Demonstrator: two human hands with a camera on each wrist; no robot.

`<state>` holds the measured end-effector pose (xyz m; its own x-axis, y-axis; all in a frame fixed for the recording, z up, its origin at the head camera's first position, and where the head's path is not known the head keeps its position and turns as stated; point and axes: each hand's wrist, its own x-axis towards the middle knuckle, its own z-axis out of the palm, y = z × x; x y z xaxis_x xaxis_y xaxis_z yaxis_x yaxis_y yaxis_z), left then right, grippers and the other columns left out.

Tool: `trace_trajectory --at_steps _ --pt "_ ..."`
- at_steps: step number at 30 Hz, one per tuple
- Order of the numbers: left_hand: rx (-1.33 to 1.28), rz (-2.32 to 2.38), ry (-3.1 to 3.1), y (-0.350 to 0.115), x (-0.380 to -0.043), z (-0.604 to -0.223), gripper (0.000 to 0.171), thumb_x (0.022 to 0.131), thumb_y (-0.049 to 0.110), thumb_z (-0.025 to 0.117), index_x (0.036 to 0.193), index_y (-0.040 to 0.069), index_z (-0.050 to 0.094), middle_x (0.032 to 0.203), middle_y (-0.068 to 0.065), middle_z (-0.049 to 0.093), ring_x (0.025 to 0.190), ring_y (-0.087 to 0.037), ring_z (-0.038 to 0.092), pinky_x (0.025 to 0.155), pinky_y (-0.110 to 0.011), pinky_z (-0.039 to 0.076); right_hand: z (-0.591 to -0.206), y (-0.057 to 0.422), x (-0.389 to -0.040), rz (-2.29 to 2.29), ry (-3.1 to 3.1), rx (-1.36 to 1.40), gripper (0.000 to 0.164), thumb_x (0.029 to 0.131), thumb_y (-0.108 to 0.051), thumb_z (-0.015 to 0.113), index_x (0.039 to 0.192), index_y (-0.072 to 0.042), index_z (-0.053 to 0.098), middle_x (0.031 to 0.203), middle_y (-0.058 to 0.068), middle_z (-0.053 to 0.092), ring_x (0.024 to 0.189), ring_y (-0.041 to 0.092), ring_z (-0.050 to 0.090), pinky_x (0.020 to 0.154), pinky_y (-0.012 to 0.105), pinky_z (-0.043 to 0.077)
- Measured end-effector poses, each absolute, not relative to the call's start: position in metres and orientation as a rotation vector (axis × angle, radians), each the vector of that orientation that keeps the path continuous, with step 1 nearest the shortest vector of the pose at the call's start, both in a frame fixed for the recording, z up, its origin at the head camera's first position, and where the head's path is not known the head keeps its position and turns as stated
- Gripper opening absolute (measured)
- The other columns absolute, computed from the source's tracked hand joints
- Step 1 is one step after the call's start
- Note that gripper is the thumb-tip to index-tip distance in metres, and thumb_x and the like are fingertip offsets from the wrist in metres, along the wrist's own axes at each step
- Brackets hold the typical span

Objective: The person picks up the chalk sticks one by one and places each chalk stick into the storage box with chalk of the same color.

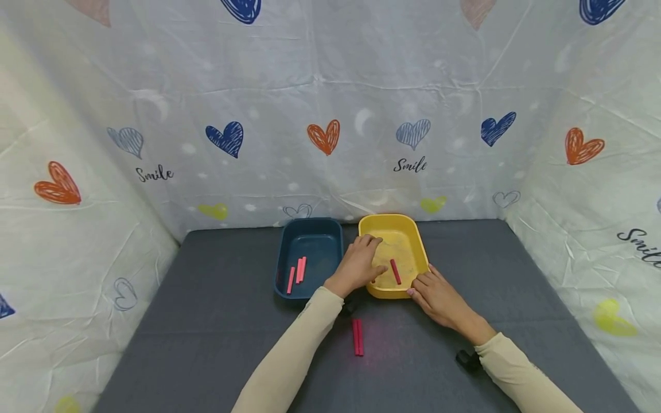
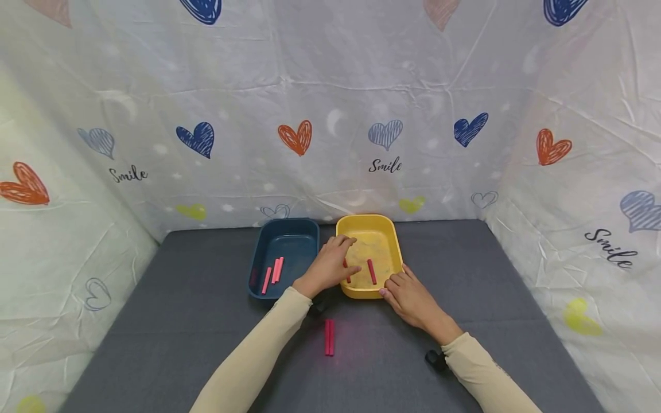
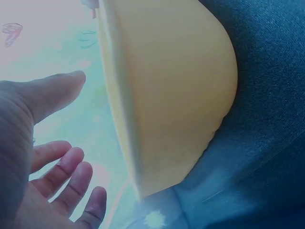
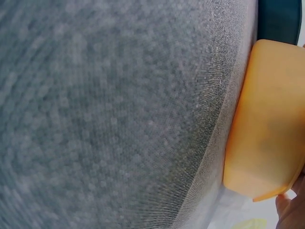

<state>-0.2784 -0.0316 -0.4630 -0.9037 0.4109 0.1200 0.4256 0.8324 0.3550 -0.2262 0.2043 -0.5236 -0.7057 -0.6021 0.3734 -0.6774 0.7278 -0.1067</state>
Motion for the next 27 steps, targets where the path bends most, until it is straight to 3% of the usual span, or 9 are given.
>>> trace_trajectory --at_steps 27 --pt "-0.78 -0.614 -2.754 -0.058 -0.217 -0.44 0.066 0.088 0.04 0.072 0.143 0.014 0.048 0.139 -0.004 0.052 0.129 -0.022 0.046 0.111 -0.041 0.042 -0.524 0.205 -0.225 0.356 -2.603 1.001 0.017 0.1 -0.025 0.055 0.084 -0.018 0.057 0.083 -0.004 0.056 0.091 0.02 0.058 0.115 0.055 0.031"
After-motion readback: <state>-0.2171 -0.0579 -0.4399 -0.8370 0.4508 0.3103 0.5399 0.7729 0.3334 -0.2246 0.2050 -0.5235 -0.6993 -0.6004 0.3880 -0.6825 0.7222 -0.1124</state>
